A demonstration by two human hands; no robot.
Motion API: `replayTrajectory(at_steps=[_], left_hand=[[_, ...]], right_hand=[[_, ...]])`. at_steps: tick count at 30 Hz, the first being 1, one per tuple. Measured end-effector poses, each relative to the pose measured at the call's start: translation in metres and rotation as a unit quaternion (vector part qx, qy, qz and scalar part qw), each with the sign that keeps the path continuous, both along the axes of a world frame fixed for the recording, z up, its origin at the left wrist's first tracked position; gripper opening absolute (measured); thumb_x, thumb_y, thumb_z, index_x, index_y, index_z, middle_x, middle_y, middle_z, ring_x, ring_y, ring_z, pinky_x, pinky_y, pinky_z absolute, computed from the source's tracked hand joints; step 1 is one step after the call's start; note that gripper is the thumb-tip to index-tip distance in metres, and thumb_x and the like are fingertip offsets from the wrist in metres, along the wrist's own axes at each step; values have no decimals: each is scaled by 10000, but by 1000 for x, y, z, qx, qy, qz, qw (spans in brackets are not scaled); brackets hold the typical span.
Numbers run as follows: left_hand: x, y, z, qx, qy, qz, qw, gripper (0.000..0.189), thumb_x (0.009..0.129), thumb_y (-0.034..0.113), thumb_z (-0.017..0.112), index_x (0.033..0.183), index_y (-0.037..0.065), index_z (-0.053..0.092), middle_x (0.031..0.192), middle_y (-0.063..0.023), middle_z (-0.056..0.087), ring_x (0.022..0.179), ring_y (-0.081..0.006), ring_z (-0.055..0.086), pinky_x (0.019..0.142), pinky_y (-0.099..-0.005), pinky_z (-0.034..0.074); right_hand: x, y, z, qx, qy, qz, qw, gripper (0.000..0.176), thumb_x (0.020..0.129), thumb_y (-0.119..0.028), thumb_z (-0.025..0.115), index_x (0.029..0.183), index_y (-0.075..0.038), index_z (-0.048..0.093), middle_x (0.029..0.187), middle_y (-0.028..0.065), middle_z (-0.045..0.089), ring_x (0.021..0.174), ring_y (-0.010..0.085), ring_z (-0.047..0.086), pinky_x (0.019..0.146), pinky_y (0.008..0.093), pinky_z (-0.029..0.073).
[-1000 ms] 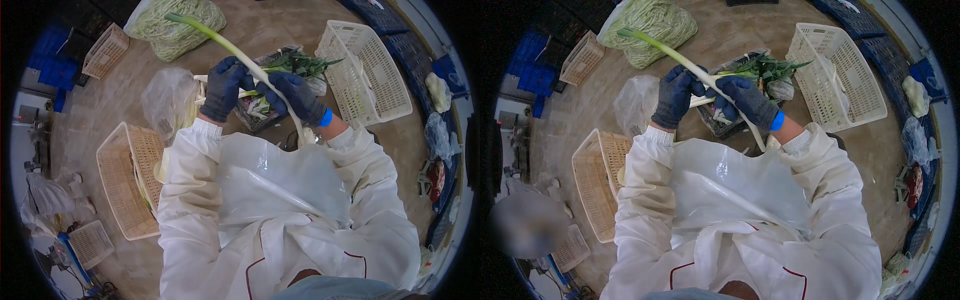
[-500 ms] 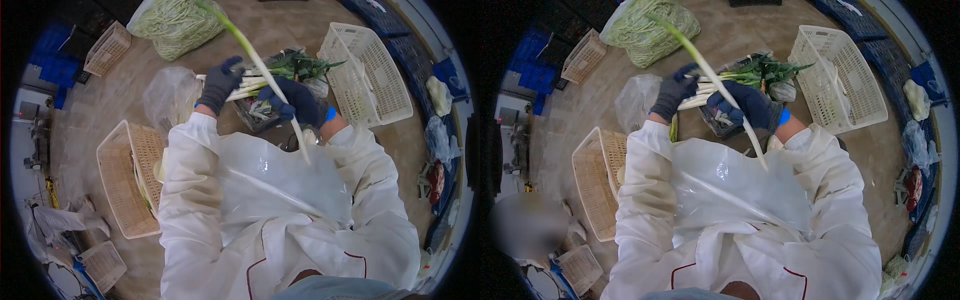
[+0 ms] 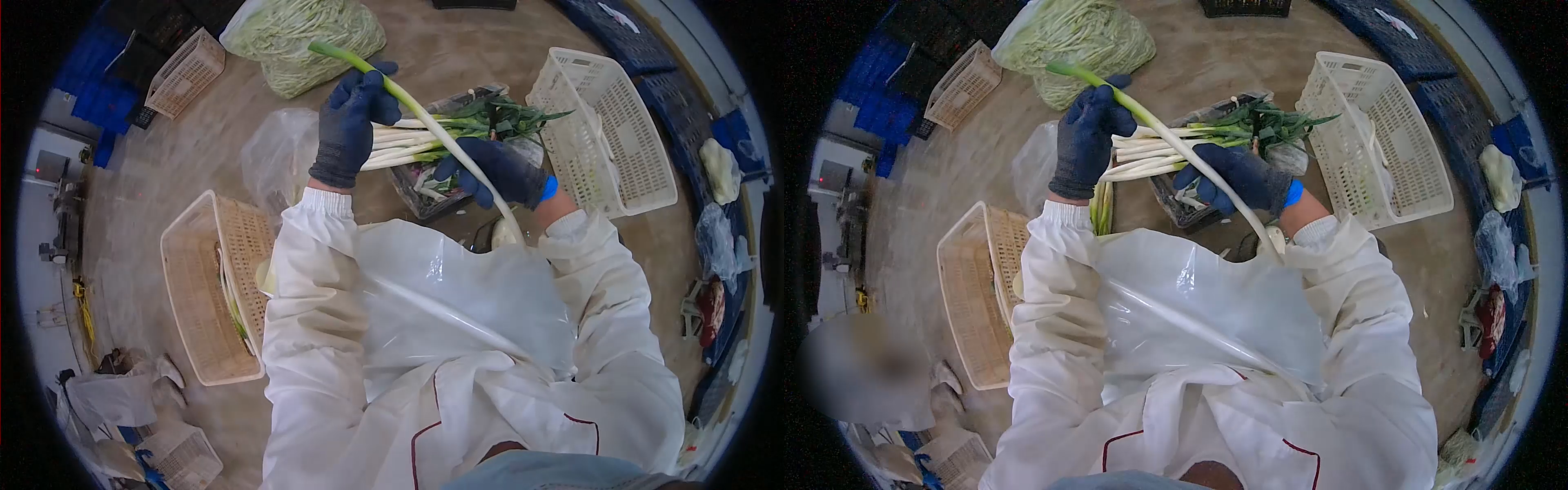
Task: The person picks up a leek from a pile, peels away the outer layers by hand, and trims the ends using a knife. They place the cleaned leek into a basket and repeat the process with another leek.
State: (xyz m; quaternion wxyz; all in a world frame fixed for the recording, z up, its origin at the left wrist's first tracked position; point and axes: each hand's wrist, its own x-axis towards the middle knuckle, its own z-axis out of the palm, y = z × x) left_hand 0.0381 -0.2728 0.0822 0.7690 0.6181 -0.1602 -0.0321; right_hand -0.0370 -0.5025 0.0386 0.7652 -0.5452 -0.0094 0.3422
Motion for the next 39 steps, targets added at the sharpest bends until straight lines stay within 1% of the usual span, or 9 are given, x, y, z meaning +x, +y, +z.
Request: replayTrajectory(at_steps=[2, 5, 10, 16, 21, 24, 33, 36, 39], left_hand=[[0, -1, -2, 49, -9, 31, 998, 225, 946, 193, 567, 983, -6, 664, 683, -7, 583, 603, -72, 532, 588, -218, 431], [-1, -6, -10, 92, -9, 91, 992, 193, 907, 192, 634, 849, 10, 661, 615, 7, 560, 527, -65, 500, 511, -226, 392], [-3, -20, -27, 116, -64, 207, 969, 193, 884, 180, 663, 761, 33, 642, 559, 7, 544, 438, -65, 455, 417, -231, 327], [5, -5, -12, -34, 2, 142, 989, 272, 913, 235, 617, 800, -10, 650, 576, -39, 553, 489, -109, 507, 485, -243, 409], [-3, 7, -4, 66, 17, -21, 997, 454, 1016, 320, 392, 1153, -61, 599, 634, -40, 556, 566, -116, 534, 584, -239, 443], [-5, -1, -8, 24, 16, -81, 996, 457, 1015, 318, 399, 1146, -73, 597, 640, -33, 561, 575, -102, 530, 600, -223, 434], [-5, -3, -19, 119, -94, -14, 988, 328, 970, 152, 392, 1067, -6, 663, 649, -37, 613, 616, -104, 586, 681, -247, 492], [-10, -4, -14, 166, -176, 15, 970, 320, 950, 113, 390, 1064, -9, 663, 699, -58, 634, 650, -104, 602, 680, -248, 497], [-6, -1, -12, 202, -278, 39, 938, 304, 934, 104, 408, 1053, -10, 664, 742, -79, 651, 673, -111, 610, 679, -250, 499]], right_hand=[[0, 3, -6, -12, 16, -19, 1000, 389, 993, -354, 436, 1105, -35, 628, 644, 10, 581, 475, 81, 509, 445, 202, 421], [-1, 8, -8, -108, -199, -30, 974, 381, 996, -342, 445, 1143, -37, 619, 680, 20, 604, 498, 86, 532, 468, 212, 444], [3, 8, -34, -60, -178, -138, 972, 315, 978, -286, 514, 1093, -25, 649, 789, 38, 650, 540, 91, 557, 489, 207, 475], [5, 3, -15, -71, -172, -149, 971, 309, 977, -262, 502, 1066, -8, 655, 678, 15, 594, 516, 83, 557, 480, 213, 476], [2, -3, -1, -64, -156, -92, 981, 345, 970, -304, 515, 1064, -3, 653, 670, 17, 590, 499, 80, 544, 467, 210, 464], [1, -2, -6, -81, -148, -75, 983, 348, 971, -315, 513, 1069, -13, 655, 677, 21, 597, 499, 80, 547, 475, 208, 469], [5, 3, -28, -88, -219, -172, 956, 276, 963, -237, 541, 1104, -12, 617, 801, 55, 655, 625, 107, 628, 557, 234, 520], [2, -1, -13, -143, -220, -123, 957, 266, 957, -222, 524, 1079, -11, 631, 768, 40, 642, 594, 103, 607, 542, 228, 509], [-1, -3, -6, -2, -171, -33, 985, 294, 957, -254, 508, 1049, -12, 646, 725, 22, 617, 524, 75, 555, 479, 202, 468]])
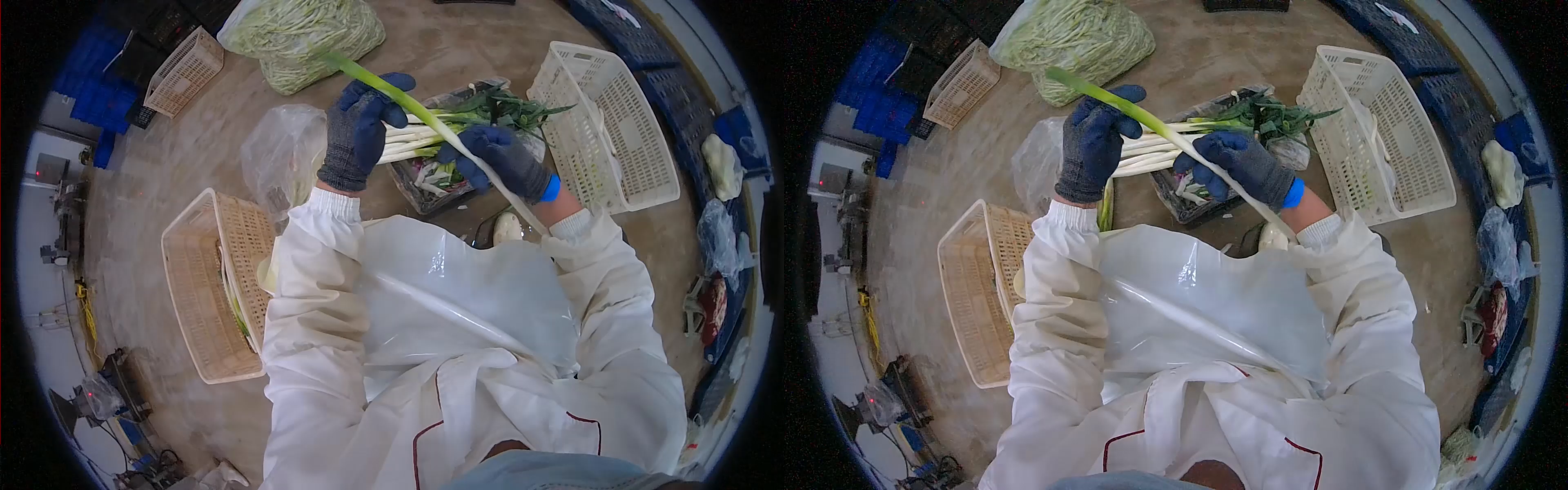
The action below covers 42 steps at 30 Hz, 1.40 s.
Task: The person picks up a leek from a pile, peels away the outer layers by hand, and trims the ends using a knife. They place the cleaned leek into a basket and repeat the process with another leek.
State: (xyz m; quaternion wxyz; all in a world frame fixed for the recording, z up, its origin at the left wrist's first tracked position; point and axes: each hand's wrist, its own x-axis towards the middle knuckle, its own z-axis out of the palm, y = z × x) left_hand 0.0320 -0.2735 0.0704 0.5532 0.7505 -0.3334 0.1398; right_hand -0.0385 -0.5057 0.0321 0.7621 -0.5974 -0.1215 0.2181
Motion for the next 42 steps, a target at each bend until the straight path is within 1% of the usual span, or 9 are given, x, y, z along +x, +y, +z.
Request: replayTrajectory(at_steps=[6, 11, 16, 22, 27, 30, 33, 38, 42], left_hand=[[29, 27, -9, -152, 93, 91, 980, 261, 886, 95, 474, 1044, 10, 664, 942, -91, 691, 739, -139, 624, 718, -263, 502], [17, 14, -21, -5, 278, -64, 958, 419, 865, 87, 593, 1279, 35, 548, 1170, -72, 608, 1044, -155, 563, 923, -272, 441], [1, -1, -6, -133, 343, -131, 921, 387, 887, 64, 560, 1272, 33, 543, 1156, -80, 611, 1051, -161, 571, 914, -286, 454], [30, 33, -18, 114, 33, 100, 988, 318, 841, -87, 553, 1131, 36, 594, 1081, -84, 628, 968, -183, 617, 862, -296, 499], [37, 72, -13, 107, -43, 289, 950, 377, 819, 3, 651, 1188, 0, 573, 1145, -120, 618, 968, -188, 612, 836, -312, 499], [39, 52, -9, -221, 104, 308, 920, 439, 828, 151, 697, 1198, -36, 552, 1204, -191, 579, 1046, -264, 583, 880, -378, 469], [25, 34, 14, 89, -342, 530, 771, 547, 784, 296, 734, 1194, -20, 556, 1183, -143, 560, 1058, -306, 542, 921, -437, 410], [0, -19, -7, 290, -296, 106, 904, 570, 780, 300, 702, 1268, 63, 525, 1204, -188, 561, 1111, -339, 527, 948, -454, 393], [3, -21, -36, 519, -236, 95, 816, 450, 719, 202, 647, 1167, 192, 607, 889, -58, 642, 842, -257, 621, 730, -420, 452]], right_hand=[[-16, 9, 26, -71, 73, 15, 995, 317, 973, -283, 475, 1057, -12, 617, 516, -42, 500, 371, 30, 409, 363, 176, 321], [-3, 3, 14, 56, 168, -25, 984, 285, 958, -265, 492, 1037, -24, 621, 585, -25, 535, 432, 25, 457, 393, 161, 373], [2, 6, 6, 23, 173, -62, 983, 353, 962, -327, 487, 1034, -24, 653, 603, -23, 552, 460, 41, 484, 417, 166, 377], [2, 3, 2, -163, -102, 5, 981, 364, 974, -360, 477, 1055, -63, 672, 632, -27, 546, 475, 49, 439, 433, 180, 365], [14, -10, -1, -291, -88, -91, 948, 234, 924, -262, 598, 1062, -90, 674, 646, -2, 554, 490, 35, 437, 449, 201, 353], [18, -18, -18, -450, -390, -192, 780, 273, 870, -254, 641, 1104, -115, 658, 794, 72, 636, 634, 185, 594, 560, 332, 459], [18, -21, -20, -539, -439, -222, 684, 286, 837, -282, 653, 1093, -155, 657, 908, 90, 646, 789, 279, 630, 648, 409, 490], [14, -8, -15, -592, -486, -243, 595, 307, 838, -326, 630, 1114, -191, 637, 839, 55, 633, 688, 268, 633, 602, 400, 496], [12, -19, 6, -634, -472, -163, 590, 221, 884, -302, 543, 1060, -186, 614, 830, 83, 646, 704, 247, 660, 574, 405, 506]])
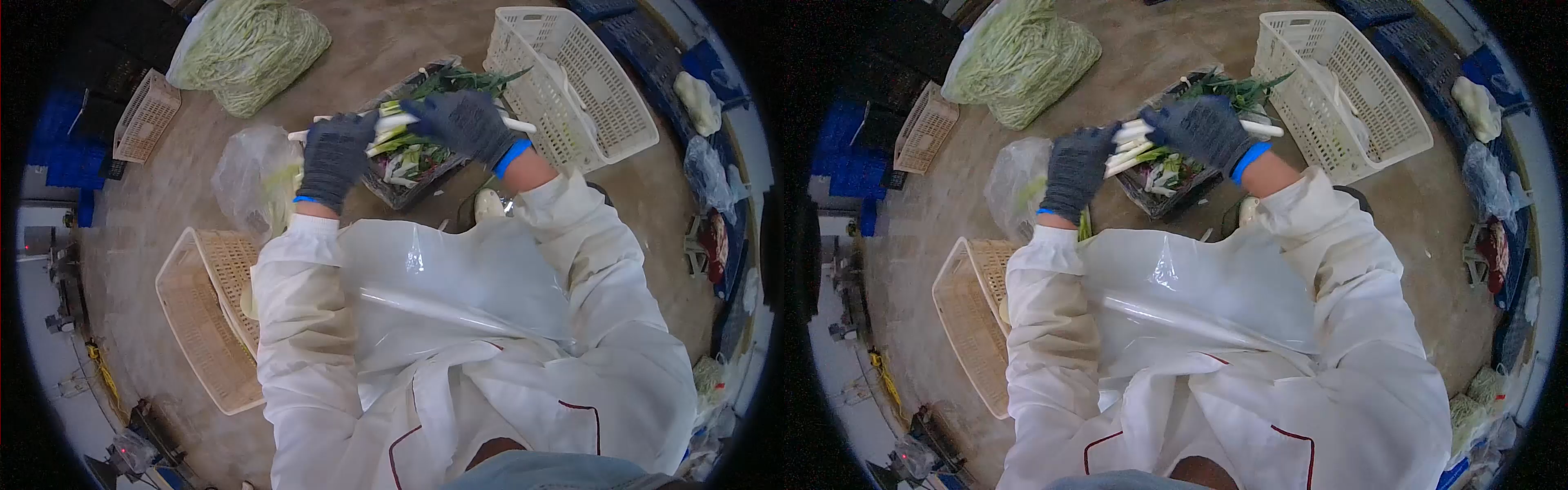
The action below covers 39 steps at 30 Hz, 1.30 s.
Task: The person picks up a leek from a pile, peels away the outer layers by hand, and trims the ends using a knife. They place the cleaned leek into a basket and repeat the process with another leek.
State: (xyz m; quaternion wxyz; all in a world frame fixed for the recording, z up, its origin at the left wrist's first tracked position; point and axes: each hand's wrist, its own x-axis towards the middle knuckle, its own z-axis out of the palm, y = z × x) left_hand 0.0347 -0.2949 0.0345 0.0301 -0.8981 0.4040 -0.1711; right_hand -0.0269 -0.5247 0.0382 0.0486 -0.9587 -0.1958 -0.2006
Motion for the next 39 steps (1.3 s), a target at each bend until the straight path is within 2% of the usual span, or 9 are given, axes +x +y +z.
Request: replayTrajectory(at_steps=[6, 9, 13, 17, 22, 25, 27, 35, 39], left_hand=[[20, 65, 32, -106, -107, 94, 984, 387, 777, 165, 650, 1159, 225, 622, 822, -37, 627, 793, -241, 602, 688, -406, 420], [15, 75, 38, -126, -120, 110, 979, 434, 790, 144, 654, 1214, 221, 601, 846, -47, 634, 805, -250, 595, 708, -417, 417], [10, 69, 40, -133, -129, 112, 976, 460, 774, 146, 662, 1222, 225, 596, 850, -42, 633, 815, -254, 585, 714, -415, 409], [5, 54, 35, -107, -168, 89, 976, 461, 742, 197, 664, 1198, 219, 606, 834, -32, 599, 788, -234, 577, 702, -408, 401], [-2, 31, 23, -191, -67, -6, 979, 488, 762, 171, 643, 1246, 204, 587, 825, -57, 608, 788, -257, 576, 695, -414, 416], [-9, 40, 25, -204, -12, -9, 979, 475, 773, 150, 635, 1243, 206, 591, 824, -61, 609, 787, -261, 575, 682, -416, 430], [-20, 75, 46, -133, -95, 91, 982, 456, 767, 147, 643, 1216, 224, 606, 818, -54, 615, 779, -257, 579, 683, -411, 434], [-90, 323, 71, -30, -193, 464, 864, 347, 798, 263, 644, 1144, 254, 631, 875, -61, 655, 833, -273, 620, 699, -445, 470], [-115, 364, 72, -27, -154, 672, 724, 422, 811, 438, 619, 1156, 195, 618, 969, -85, 671, 926, -294, 627, 780, -455, 476]], right_hand=[[18, -132, -13, -47, -37, -207, 976, 274, 883, -261, 567, 1136, -169, 619, 854, 114, 680, 721, 281, 668, 643, 397, 522], [6, -142, 12, 284, 139, -281, 906, 254, 925, -274, 537, 1125, -147, 628, 787, 77, 665, 670, 173, 653, 603, 326, 514], [10, -128, 9, 635, 186, -74, 746, 295, 969, -301, 508, 1189, -135, 614, 912, 82, 665, 654, 137, 638, 635, 293, 537], [3, -84, 26, 673, 255, 13, 694, 328, 972, -311, 527, 1209, -101, 610, 964, 78, 652, 714, 121, 636, 671, 267, 543], [8, -56, 21, 620, 239, 52, 746, 293, 959, -149, 497, 1200, -27, 611, 944, 50, 664, 749, 103, 615, 695, 242, 513], [9, -45, 17, 680, 277, 106, 670, 302, 956, -126, 461, 1192, -20, 617, 937, 41, 663, 795, 98, 607, 722, 232, 498], [15, -57, 13, 589, 187, 44, 785, 322, 963, -147, 447, 1211, -18, 605, 993, 50, 660, 871, 107, 608, 755, 233, 489], [13, -82, 5, 573, 264, -13, 776, 359, 996, -284, 472, 1207, -30, 612, 970, 42, 633, 748, 96, 556, 671, 231, 463], [11, -65, 1, 570, 295, 1, 767, 348, 988, -294, 489, 1198, -49, 619, 969, 44, 645, 772, 98, 588, 673, 227, 476]])
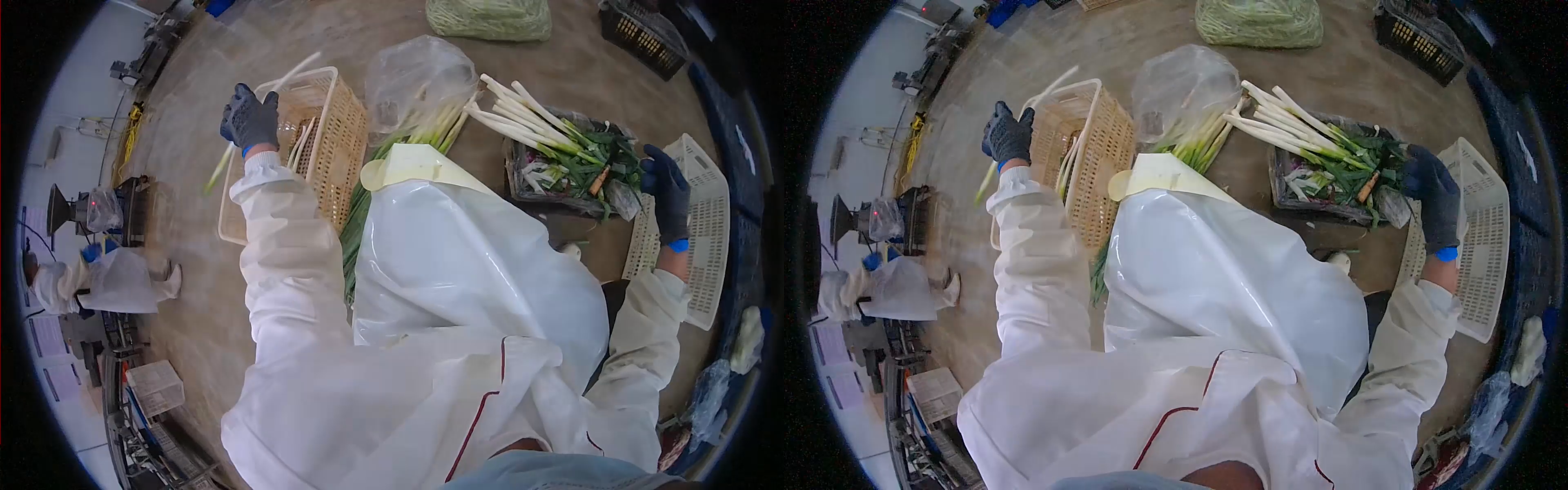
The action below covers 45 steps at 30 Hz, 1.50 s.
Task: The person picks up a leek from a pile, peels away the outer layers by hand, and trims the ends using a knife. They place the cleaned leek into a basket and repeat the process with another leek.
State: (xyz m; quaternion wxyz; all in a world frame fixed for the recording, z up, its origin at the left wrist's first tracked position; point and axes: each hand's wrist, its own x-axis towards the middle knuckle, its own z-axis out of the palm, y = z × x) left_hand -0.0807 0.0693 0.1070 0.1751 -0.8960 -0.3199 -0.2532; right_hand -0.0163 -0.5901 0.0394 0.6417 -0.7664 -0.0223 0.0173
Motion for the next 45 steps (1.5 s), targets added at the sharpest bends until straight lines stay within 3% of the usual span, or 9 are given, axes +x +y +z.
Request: replayTrajectory(at_steps=[9, 12, 14, 18, 25, 32, 36, 39, 45], left_hand=[[70, -185, 2, -71, -61, -443, 892, 353, 856, 399, 596, 1049, 116, 682, 962, -123, 684, 869, -314, 638, 753, -447, 493], [94, -266, -15, -118, -71, -538, 832, 271, 832, 389, 568, 898, 144, 664, 791, -115, 673, 746, -309, 638, 663, -470, 468], [98, -301, -50, -182, 0, -578, 796, 262, 820, 371, 571, 919, 148, 667, 808, -102, 687, 778, -292, 654, 667, -474, 466], [63, -332, -92, -137, 331, -584, 728, 207, 758, 303, 595, 848, 151, 704, 801, -65, 699, 798, -249, 674, 664, -474, 448], [54, -350, -88, -132, 338, -600, 713, 251, 761, 342, 599, 814, 119, 701, 786, -92, 685, 737, -261, 663, 645, -445, 443], [72, -332, -85, -179, 296, -569, 746, 249, 768, 338, 609, 841, 114, 687, 789, -90, 677, 775, -281, 649, 709, -450, 460], [78, -321, -86, -169, 257, -585, 750, 265, 814, 370, 583, 835, 125, 682, 808, -107, 677, 795, -296, 643, 721, -455, 471], [84, -320, -78, -178, 237, -583, 757, 309, 832, 383, 568, 895, 105, 686, 850, -122, 679, 832, -302, 641, 750, -459, 477], [96, -338, -82, -391, 156, -611, 670, 396, 878, 374, 600, 1058, 26, 657, 954, -184, 669, 918, -285, 649, 825, -385, 488]], right_hand=[[28, 47, -85, -97, 122, 71, 985, 260, 947, -232, 550, 1065, -25, 655, 803, 43, 644, 684, 90, 582, 597, 304, 507], [31, 64, -116, -422, -40, 173, 889, 264, 858, -272, 571, 983, -60, 666, 943, 198, 664, 888, 378, 625, 790, 425, 483], [41, 68, -153, -427, -38, 182, 885, 276, 852, -292, 579, 1016, -84, 658, 994, 197, 653, 950, 367, 615, 843, 428, 478], [92, 95, -203, -473, -43, 157, 866, 335, 856, -275, 574, 1133, -93, 619, 1115, 195, 622, 1046, 364, 582, 904, 436, 460], [182, 176, -217, -446, -277, 18, 851, 535, 782, -250, 612, 1289, -132, 493, 1180, 176, 586, 1078, 385, 552, 943, 468, 433], [175, 202, -205, -539, -222, 32, 812, 376, 763, -271, 639, 1128, -184, 620, 974, 114, 636, 974, 325, 594, 855, 470, 460], [159, 148, -131, -468, -260, -74, 842, 303, 771, -309, 684, 1054, -201, 679, 921, 115, 642, 858, 298, 628, 773, 422, 493], [149, 83, -62, -125, -218, -60, 966, 331, 830, -256, 699, 1142, -150, 671, 1035, 65, 672, 909, 186, 636, 782, 316, 499], [50, 10, 80, 193, -276, -75, 939, 395, 919, -171, 602, 1292, -57, 537, 1104, 41, 619, 872, 119, 582, 752, 261, 490]])
